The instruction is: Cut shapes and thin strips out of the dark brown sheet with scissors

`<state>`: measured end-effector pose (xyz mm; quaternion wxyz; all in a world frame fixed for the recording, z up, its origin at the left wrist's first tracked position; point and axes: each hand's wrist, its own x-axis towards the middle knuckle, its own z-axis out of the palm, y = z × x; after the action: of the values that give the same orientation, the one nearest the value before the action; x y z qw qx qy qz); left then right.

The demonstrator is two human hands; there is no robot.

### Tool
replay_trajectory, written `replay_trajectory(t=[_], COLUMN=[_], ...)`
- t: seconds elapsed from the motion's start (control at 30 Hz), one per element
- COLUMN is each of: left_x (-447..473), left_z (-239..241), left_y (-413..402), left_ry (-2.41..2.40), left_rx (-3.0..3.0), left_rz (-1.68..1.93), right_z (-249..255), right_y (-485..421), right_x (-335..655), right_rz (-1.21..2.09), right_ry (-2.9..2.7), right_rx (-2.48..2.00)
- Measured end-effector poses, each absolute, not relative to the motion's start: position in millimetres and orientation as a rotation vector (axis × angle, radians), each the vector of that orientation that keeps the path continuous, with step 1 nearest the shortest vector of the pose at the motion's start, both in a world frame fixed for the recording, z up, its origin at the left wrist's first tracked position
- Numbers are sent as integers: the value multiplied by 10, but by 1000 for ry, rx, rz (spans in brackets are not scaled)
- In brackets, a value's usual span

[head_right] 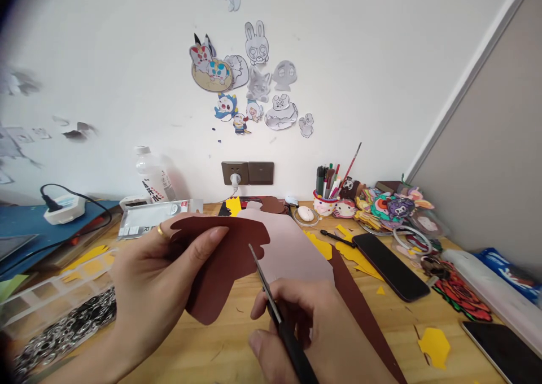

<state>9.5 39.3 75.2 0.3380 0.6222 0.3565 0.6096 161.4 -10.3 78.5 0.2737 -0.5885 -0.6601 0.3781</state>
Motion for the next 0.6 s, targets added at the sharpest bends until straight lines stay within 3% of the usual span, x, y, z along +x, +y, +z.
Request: replay_trajectory(t=[0.23, 0.6], left_x=[80, 63], left_z=[735, 883], left_y=[403, 405], left_ry=[927, 877], left_rx=[1585, 1451], left_rz=[1564, 1467], right_z=[721, 716], right_y=[-76, -63], right_x=[1547, 1621], right_rz=[1186, 965], right_ry=[-1557, -1814], right_rx=[-1616, -1643])
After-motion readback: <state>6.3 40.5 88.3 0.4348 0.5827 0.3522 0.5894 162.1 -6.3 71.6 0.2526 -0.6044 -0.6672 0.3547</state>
